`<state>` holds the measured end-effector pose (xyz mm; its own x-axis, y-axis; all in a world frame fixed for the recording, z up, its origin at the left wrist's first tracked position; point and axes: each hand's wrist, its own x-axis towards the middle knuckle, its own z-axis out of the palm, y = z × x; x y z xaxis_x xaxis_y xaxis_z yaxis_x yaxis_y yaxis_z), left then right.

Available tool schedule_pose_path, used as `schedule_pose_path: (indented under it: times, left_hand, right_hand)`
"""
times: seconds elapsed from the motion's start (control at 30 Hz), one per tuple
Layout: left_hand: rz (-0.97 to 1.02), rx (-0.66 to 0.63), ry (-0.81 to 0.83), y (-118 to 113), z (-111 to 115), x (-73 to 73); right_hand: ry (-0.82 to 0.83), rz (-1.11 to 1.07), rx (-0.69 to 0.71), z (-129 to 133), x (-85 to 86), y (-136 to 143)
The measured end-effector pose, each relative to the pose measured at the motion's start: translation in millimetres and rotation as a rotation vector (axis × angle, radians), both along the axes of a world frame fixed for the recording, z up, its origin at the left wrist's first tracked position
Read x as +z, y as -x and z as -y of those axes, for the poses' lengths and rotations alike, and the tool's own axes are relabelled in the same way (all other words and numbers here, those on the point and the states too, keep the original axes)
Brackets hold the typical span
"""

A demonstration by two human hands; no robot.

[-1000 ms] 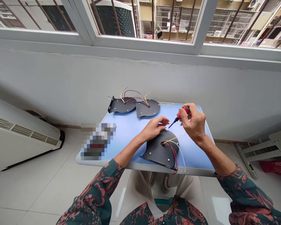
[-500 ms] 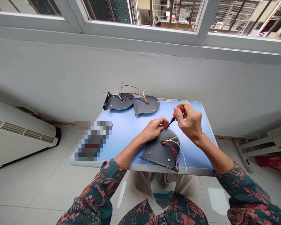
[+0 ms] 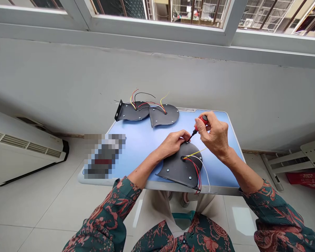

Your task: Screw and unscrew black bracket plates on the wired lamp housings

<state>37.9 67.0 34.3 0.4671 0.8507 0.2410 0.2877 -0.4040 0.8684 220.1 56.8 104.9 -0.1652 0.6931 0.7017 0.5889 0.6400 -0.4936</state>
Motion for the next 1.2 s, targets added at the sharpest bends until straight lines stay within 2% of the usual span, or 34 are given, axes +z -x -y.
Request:
schedule_pose_path:
  times: [0.17,0.37,0.47,0.53,0.67,0.77,0.87,1.07,1.2]
  left_hand:
    - [-0.001,-0.001,0.012,-1,1,0.6]
    - [0.012,0.031,-0.006,-3,0,3.2]
    - [0.004,0.065,-0.017,-6,-1,1.9]
    - [-0.012,0.086,-0.029,-7,-2,1.1]
    - [-0.044,0.103,-0.065,-10,-4,2.5]
    - [-0.049,0.101,-0.086,-10,-4,4.1]
    - [-0.054,0.098,-0.068,-11,-3,4.2]
    - [-0.055,0.092,-0.049,-11,-4,2.7]
    - [-0.062,0.086,-0.017,-10,-4,2.4]
  right_hand:
    - [0.031,0.035,0.025,0,4.0,2]
    - [0.183,0.108,0.208,-11,17.9,5]
    - [0.216,0.121,0.320,-18,16.0,3]
    - [0.210,0.085,0.335,-20,9.9,1]
    - [0.203,-0.058,0.269,-18,-0.8,-1]
    - [0.175,-0.107,0.275,-16,0.7,-2]
    - [0.170,-0.079,0.257,-13,5.7,-2]
    - [-0.040,0.066,0.016,-8,6.9,3]
    - [-0.031,0.101,0.000,-7,2.3,7]
